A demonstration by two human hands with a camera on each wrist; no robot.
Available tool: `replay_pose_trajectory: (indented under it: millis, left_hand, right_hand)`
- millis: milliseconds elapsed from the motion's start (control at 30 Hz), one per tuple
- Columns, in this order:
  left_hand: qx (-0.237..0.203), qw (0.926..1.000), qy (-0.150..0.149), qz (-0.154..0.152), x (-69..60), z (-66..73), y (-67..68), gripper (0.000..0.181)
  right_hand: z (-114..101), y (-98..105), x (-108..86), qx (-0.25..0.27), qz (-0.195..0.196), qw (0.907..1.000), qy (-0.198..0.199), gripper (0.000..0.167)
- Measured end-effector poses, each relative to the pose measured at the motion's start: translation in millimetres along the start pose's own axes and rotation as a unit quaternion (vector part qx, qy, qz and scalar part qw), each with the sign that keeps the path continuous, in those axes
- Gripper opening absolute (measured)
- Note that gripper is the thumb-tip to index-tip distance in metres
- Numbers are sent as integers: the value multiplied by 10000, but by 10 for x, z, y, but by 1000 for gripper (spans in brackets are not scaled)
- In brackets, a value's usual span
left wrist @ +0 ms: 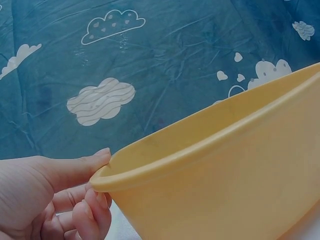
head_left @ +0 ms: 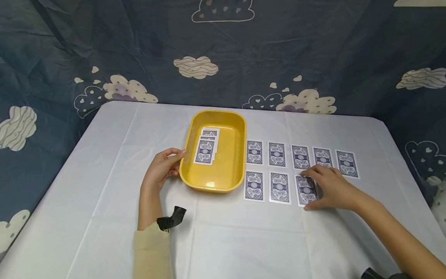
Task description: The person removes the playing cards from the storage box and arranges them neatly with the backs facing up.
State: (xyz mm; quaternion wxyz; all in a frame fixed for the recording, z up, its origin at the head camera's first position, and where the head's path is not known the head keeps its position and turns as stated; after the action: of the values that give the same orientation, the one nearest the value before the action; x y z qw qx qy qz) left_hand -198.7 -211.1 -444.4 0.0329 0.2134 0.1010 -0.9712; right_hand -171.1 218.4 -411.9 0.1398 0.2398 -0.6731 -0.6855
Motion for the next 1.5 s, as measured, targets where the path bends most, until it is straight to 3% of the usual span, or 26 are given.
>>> replay_pose_trajectory:
  millis: [367,600,767,933,1233,1500]
  left_hand:
    - [-82,10000,-49,0,8,13,-5,31]
    - [-103,9999,-56,-67,15,19,-28,33]
    - [-92,9999,-80,-62,9,34,-21,35]
    - [-90,9999,-75,-54,6,36,0,35]
    - [-35,10000,-47,-19,-2,4,1,32]
    - [5,9999,-112,0,19,1,5,32]
  right_hand:
    - [23,1,0,-50,98,9999,-56,90]
    - [24,45,-10,-365,341,9987,-57,95]
    - [-50,153,76,-443,703,9963,-230,88]
    - [-247,354,304,-509,1075,9926,-261,78]
    - [-806,634,901,-458,1420,9888,45,79]
    - [-1236,622,1515,-310,1353,9895,405,75]
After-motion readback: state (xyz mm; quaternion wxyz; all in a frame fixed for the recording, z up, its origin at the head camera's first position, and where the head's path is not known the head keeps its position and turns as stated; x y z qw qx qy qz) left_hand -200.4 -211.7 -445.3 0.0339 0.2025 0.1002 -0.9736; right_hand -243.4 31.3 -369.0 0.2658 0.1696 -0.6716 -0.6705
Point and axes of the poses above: each hand's wrist, its own x-axis towards the middle knuckle, its own y-axis out of the back of the hand, z = x × y, the point moved 5 cm from there along x, towards the middle knuckle, and after that the axes turned 13 degrees about -x, right-handed, at the moved point
